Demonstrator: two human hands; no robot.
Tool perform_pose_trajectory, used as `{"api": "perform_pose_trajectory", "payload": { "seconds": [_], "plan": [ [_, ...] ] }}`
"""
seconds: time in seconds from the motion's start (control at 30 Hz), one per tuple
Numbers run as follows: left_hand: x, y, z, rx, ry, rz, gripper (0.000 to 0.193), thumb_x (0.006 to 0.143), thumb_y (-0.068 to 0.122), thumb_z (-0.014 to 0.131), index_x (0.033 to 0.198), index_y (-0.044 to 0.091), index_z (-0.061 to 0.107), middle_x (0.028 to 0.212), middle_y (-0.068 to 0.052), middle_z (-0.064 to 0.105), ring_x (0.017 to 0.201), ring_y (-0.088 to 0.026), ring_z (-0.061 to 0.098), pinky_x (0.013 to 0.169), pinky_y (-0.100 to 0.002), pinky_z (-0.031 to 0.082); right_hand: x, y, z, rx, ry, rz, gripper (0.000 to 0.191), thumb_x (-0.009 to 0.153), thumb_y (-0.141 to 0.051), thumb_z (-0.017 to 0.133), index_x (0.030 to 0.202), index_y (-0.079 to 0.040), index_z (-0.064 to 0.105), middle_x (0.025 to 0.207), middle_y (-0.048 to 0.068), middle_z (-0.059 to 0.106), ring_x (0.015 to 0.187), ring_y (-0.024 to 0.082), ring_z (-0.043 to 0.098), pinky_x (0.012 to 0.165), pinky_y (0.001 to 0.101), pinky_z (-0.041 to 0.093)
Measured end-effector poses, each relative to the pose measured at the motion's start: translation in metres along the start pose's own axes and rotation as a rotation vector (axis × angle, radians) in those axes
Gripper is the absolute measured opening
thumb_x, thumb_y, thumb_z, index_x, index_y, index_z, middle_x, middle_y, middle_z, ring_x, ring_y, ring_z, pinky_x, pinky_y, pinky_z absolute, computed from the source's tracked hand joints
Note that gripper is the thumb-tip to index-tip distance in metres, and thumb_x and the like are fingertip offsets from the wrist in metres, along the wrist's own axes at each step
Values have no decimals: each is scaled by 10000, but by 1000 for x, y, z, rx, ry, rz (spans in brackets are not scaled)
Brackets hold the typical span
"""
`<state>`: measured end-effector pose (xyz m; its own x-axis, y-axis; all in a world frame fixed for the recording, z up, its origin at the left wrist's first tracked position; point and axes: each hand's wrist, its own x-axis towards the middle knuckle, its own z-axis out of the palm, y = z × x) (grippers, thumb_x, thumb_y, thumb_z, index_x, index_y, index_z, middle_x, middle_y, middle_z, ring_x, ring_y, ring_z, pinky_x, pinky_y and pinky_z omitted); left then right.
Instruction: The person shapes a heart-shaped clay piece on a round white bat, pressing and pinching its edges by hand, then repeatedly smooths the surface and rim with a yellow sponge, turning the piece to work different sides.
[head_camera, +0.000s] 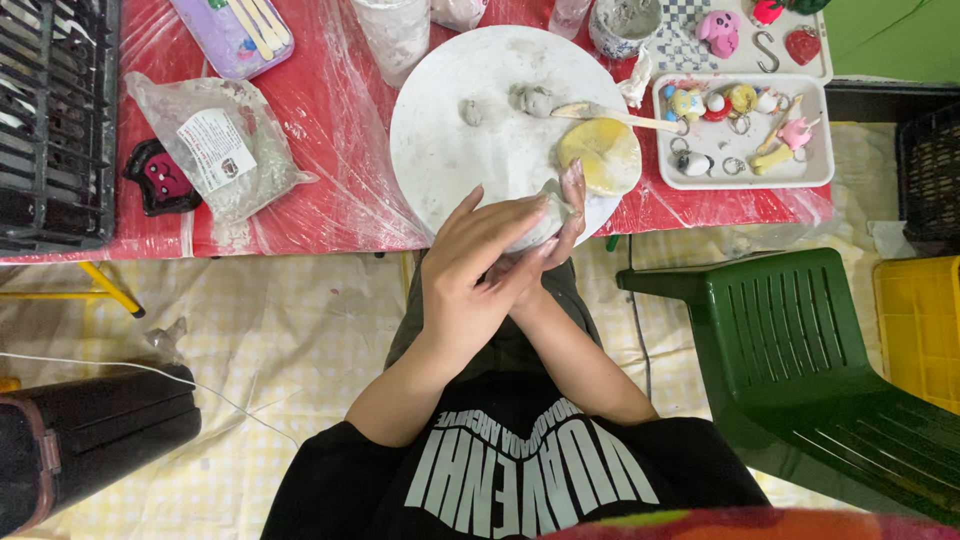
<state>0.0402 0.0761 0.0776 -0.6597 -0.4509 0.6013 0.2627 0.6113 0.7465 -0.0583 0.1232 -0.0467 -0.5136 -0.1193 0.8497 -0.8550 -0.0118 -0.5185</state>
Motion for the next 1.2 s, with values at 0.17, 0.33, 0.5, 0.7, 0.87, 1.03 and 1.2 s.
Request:
{"api": "perform_pose_trajectory", "payload": {
  "seconds": [0.17, 0.33, 0.5, 0.7, 0.87, 1.03, 1.2],
  "plan": [
    [3, -1, -8, -4, -44, 53, 523, 919, 272, 761, 1377, 79, 601, 1391, -113, 651, 1358, -300, 615, 1250, -536, 361, 17, -20, -6, 331, 24, 251, 787, 1083, -600, 435, 1706, -240, 116, 1651, 190, 346, 1535, 396, 362, 1300, 591, 283],
    [6, -13, -18, -193, 48, -67, 465, 1177, 409, 435, 1463, 60, 549, 1552, -115, 542, 1535, -285, 462, 1299, -442, 307, 45, -50, -29, 1422, 26, 868, 765, 1091, -582, 450, 1704, -231, 159, 1641, 191, 382, 1525, 421, 386, 1298, 629, 305],
    [0, -24, 5, -272, 92, -101, 524, 1204, 437, 345, 1506, 35, 490, 1632, -137, 430, 1592, -296, 329, 1314, -425, 249, 64, -51, -36, 1588, -23, 1082, 733, 1082, -543, 440, 1716, -277, 186, 1698, 157, 307, 1533, 358, 358, 1311, 568, 277],
    [-6, -33, 29, -285, 180, -83, 534, 1209, 440, 293, 1511, 48, 491, 1627, -125, 437, 1562, -301, 318, 1308, -433, 238, 57, -39, -38, 1666, -81, 1025, 703, 1062, -551, 446, 1693, -344, 216, 1752, 100, 266, 1584, 334, 346, 1321, 568, 270],
    [-10, -43, 29, -162, 177, 65, 427, 1134, 425, 455, 1358, 106, 629, 1499, -69, 568, 1556, -309, 396, 1310, -504, 223, 55, -28, -43, 2100, 37, 1130, 683, 1069, -548, 380, 1686, -322, 194, 1764, 120, 212, 1575, 377, 315, 1218, 585, 320],
    [1, -61, 6, 168, -67, 354, 261, 856, 423, 826, 1074, 280, 820, 1338, 59, 665, 1409, -237, 489, 1291, -589, 177, 60, -28, -43, 1667, -108, 1136, 723, 1067, -556, 394, 1693, -266, 177, 1765, 206, 150, 1596, 478, 201, 1305, 590, 247],
    [7, -60, -3, 127, -169, 349, 205, 813, 376, 863, 982, 267, 827, 1233, 101, 718, 1361, -220, 546, 1279, -623, 156, 66, -40, -42, 1698, -94, 1168, 734, 1068, -564, 358, 1701, -263, 139, 1756, 213, 155, 1611, 495, 170, 1307, 570, 239]
  ]
}}
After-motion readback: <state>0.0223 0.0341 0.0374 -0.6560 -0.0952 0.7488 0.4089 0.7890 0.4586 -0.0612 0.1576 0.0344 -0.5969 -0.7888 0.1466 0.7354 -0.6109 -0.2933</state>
